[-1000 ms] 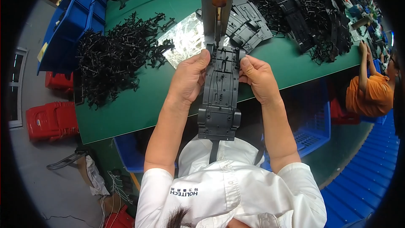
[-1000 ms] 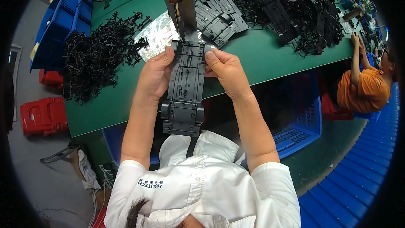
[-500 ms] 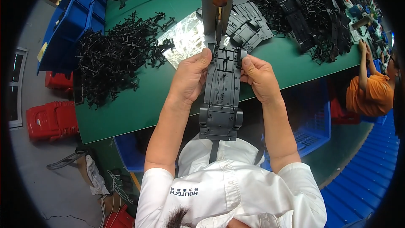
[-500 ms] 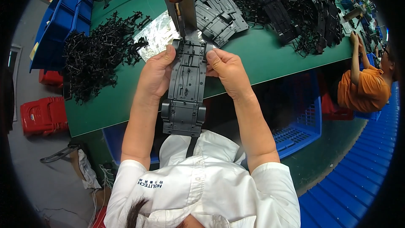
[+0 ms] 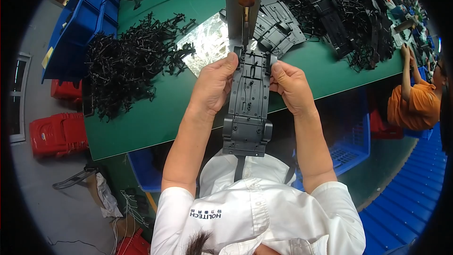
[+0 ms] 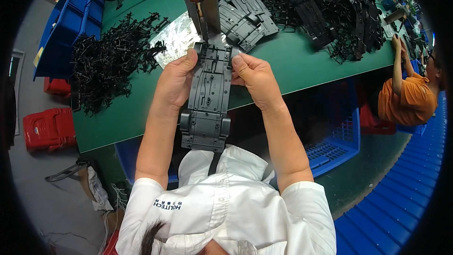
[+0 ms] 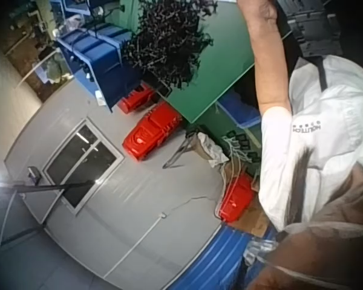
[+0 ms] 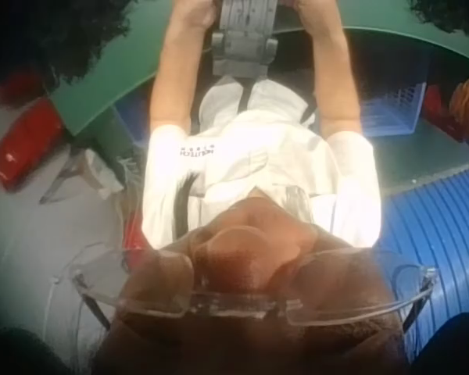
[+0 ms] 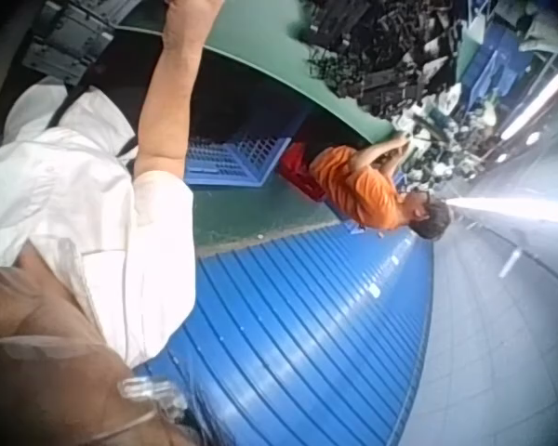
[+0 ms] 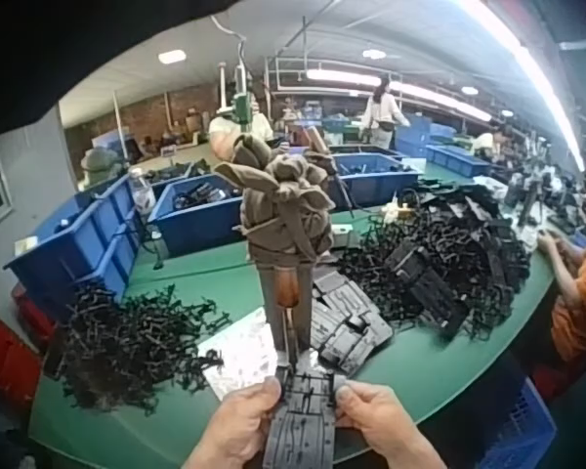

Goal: The worker is assembling plastic toy truck chassis by attaching axle and wheel components and pressing them into place.

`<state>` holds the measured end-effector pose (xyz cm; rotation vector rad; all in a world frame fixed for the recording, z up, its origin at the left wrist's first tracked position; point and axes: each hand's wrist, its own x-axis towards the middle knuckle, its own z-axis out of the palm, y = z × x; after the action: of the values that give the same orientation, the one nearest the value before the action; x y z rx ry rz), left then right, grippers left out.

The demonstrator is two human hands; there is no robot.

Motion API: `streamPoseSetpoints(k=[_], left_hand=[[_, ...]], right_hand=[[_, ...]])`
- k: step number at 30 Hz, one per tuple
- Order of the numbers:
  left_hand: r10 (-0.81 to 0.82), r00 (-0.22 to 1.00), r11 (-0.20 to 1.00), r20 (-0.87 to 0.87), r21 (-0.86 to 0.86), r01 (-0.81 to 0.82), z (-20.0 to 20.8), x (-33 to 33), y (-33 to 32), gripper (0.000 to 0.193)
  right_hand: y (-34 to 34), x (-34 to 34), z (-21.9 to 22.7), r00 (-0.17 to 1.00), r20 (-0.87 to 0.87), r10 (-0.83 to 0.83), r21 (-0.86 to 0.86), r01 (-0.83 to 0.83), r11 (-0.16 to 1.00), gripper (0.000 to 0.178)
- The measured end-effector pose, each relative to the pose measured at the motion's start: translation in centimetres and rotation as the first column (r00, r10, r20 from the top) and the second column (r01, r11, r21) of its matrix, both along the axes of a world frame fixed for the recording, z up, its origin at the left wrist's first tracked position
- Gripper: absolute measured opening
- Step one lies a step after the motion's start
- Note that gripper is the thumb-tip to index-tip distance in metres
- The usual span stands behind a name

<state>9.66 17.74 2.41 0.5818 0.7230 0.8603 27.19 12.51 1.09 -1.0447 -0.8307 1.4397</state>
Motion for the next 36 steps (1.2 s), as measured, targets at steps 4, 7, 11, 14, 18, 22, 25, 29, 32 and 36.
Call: streamPoseSetpoints(k=[4,7,11,14,18,22,25,29,32,36], left_hand=[[-0.001,1.000,1.000,-0.001,-0.002,0.001,0.0,0.2,0.1,0.033],[-0.001,1.000,1.000,-0.005,-0.007,0.001,0.1,0.1,0.1,0.032],[-0.012,1.000,1.000,0.001,-0.005,0.012,0.1,0.2,0.1,0.032],[-0.010,1.000,1.000,-0.005,-0.014,0.009,0.2,0.3,0.0,0.031],[0.010,1.000,1.000,-0.013,-0.013,-0.010,-0.1,0.4,0.1,0.030],[0.007,1.000,1.000,-0.014,-0.005,-0.007,-0.2,0.4,0.1,0.030],[-0.011,1.000,1.000,-0.012,-0.007,0.010,0.0,0.4,0.0,0.031],[-0.017,1.000,1.000,-0.010,-0.014,0.017,0.1,0.3,-0.4,0.031],[-0.004,1.000,1.000,-0.007,-0.021,0.004,-0.6,-0.1,-0.6,0.031],[-0.001,1.000,1.000,0.002,-0.020,0.001,-0.8,-0.8,-1.4,0.032]], right_hand=[[0.0,0.2,-0.4,1.000,-0.012,0.008,-0.001,-0.008,1.000,0.028],[0.0,0.2,-0.4,1.000,-0.016,0.000,-0.004,0.000,1.000,0.028],[-0.1,0.1,-0.2,1.000,-0.023,-0.010,-0.006,0.010,1.000,0.029],[-0.1,0.2,-0.3,0.999,-0.033,-0.014,-0.006,0.014,1.000,0.028],[-0.1,0.3,-0.5,0.998,-0.059,-0.004,0.011,0.004,1.000,0.028],[-0.2,0.2,-0.1,0.998,-0.057,-0.008,0.001,0.008,1.000,0.028],[-0.3,0.1,0.2,0.998,-0.056,-0.006,0.000,0.006,1.000,0.028],[-0.4,0.3,0.1,0.999,-0.029,-0.019,-0.020,0.019,1.000,0.027],[-0.5,0.2,-0.3,1.000,0.026,0.009,-0.012,-0.009,1.000,0.028],[-1.0,-0.3,-0.1,0.999,0.025,0.037,-0.008,-0.037,0.999,0.028]])
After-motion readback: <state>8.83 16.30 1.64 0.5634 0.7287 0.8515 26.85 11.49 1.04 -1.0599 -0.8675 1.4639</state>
